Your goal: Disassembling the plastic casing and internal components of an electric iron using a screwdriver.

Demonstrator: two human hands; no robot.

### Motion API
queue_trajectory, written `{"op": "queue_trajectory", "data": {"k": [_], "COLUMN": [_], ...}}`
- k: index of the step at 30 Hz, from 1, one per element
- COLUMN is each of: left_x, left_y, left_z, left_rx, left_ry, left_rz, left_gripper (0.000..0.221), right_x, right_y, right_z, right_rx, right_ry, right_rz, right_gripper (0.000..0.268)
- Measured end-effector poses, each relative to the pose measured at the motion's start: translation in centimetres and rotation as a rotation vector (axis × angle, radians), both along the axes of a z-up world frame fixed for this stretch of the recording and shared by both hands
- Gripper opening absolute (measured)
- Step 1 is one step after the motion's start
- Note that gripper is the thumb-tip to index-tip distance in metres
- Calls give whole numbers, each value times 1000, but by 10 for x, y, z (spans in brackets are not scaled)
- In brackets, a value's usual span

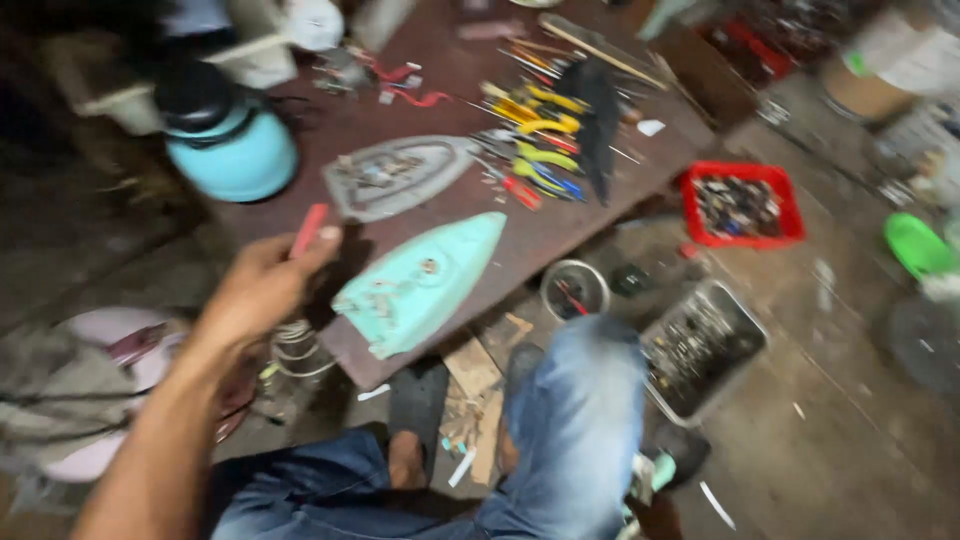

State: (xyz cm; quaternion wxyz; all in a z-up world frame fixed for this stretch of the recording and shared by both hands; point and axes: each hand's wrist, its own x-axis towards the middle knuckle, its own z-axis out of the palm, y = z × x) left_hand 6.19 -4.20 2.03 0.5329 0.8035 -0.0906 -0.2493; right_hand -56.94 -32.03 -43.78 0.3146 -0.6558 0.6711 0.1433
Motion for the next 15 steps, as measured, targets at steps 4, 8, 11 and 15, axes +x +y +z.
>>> {"op": "queue_trajectory", "data": {"k": [4,8,11,15], "left_x": [-2,-5,-10,-14], "left_y": [-7,-10,-16,-23], "left_z": [10,8,11,18], "left_rx": [166,97,190,279], "left_ry": [52,164,129,156], "left_rz": [-33,20,37,56], "left_gripper": [39,36,26,29], "right_x": [37,25,36,18], "right_y": [2,8,26,28], "right_z": [78,110,155,150], "right_rx": [-3,-58,-144,-328], "right_ry": [9,-16,-318,-295], "right_rz": [-191,-338,-613,-656], "right_gripper": [43,51,46,44]}}
